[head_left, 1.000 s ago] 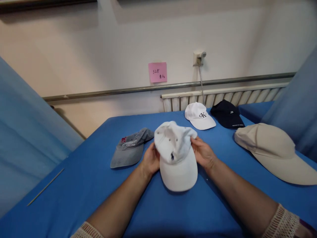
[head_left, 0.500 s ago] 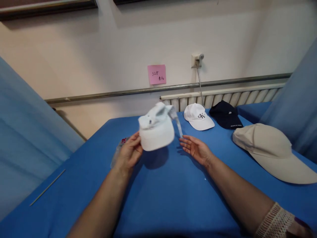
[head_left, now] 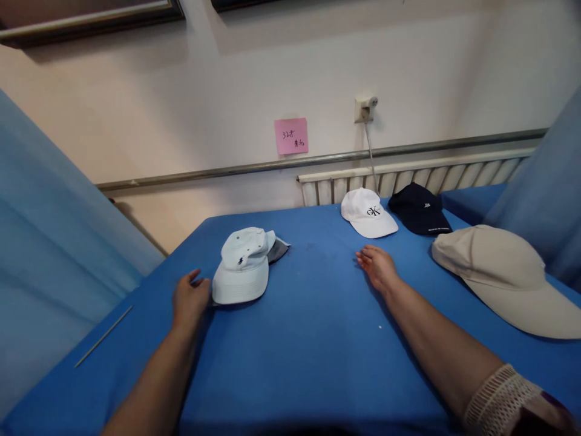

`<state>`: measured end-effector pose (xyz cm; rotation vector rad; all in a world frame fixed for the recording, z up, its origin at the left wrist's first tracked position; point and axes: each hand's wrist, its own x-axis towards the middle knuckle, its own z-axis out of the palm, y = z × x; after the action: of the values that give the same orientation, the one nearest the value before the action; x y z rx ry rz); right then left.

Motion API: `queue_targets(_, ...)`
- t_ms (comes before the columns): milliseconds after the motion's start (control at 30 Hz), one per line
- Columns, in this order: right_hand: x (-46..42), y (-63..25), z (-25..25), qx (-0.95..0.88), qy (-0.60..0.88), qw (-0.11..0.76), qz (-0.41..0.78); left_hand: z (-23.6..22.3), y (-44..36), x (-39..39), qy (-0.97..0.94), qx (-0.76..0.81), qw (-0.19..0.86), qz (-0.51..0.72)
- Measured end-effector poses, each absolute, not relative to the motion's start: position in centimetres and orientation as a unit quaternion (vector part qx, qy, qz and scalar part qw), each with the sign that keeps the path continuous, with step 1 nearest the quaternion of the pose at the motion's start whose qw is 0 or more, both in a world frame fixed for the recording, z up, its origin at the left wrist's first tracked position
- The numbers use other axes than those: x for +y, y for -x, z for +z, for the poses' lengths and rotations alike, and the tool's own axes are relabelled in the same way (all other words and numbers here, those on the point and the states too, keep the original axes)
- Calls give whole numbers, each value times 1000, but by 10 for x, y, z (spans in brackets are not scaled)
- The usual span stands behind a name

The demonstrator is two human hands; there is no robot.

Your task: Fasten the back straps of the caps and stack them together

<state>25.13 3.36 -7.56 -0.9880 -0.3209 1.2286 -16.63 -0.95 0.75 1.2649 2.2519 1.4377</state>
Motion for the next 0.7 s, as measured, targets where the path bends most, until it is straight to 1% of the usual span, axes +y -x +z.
queue_targets(67, 41, -262, -78, -129, 448, 708, 530, 10, 151, -16, -546, 716, -66, 430)
queue_targets(100, 45, -267, -79, -125, 449, 713, 524, 10, 141, -19, -619, 670, -116, 393)
queue_targets(167, 52, -275, -79, -116, 448, 718, 520, 9, 120, -26, -746, 588, -144, 280)
queue_targets(233, 59, -281, -79, -113, 445, 717, 524, 4, 107, -28, -788, 568, -152, 184)
queue_targets(300, 66, -286, -79, -124, 443, 713, 529, -1, 103, -27, -779, 589, -160, 146)
queue_targets(367, 74, -289, -80, -141, 442, 709, 531, -4, 107, -23, -751, 620, -164, 157)
queue_targets(467, 85, -294, -82, -157, 433, 713, 528, -3, 111, -21, -724, 638, -148, 216)
queue_targets(567, 95, -298, -86, -151, 433, 734, 500, 4, 94, -24, -737, 604, -92, 289)
queue_targets(633, 100, -300, -89, -163, 465, 744, 452, 7, 71, -27, -755, 566, -22, 330)
queue_targets(700, 103, -304, -92, -182, 502, 746, 398, 5, 42, -27, -766, 529, 83, 355)
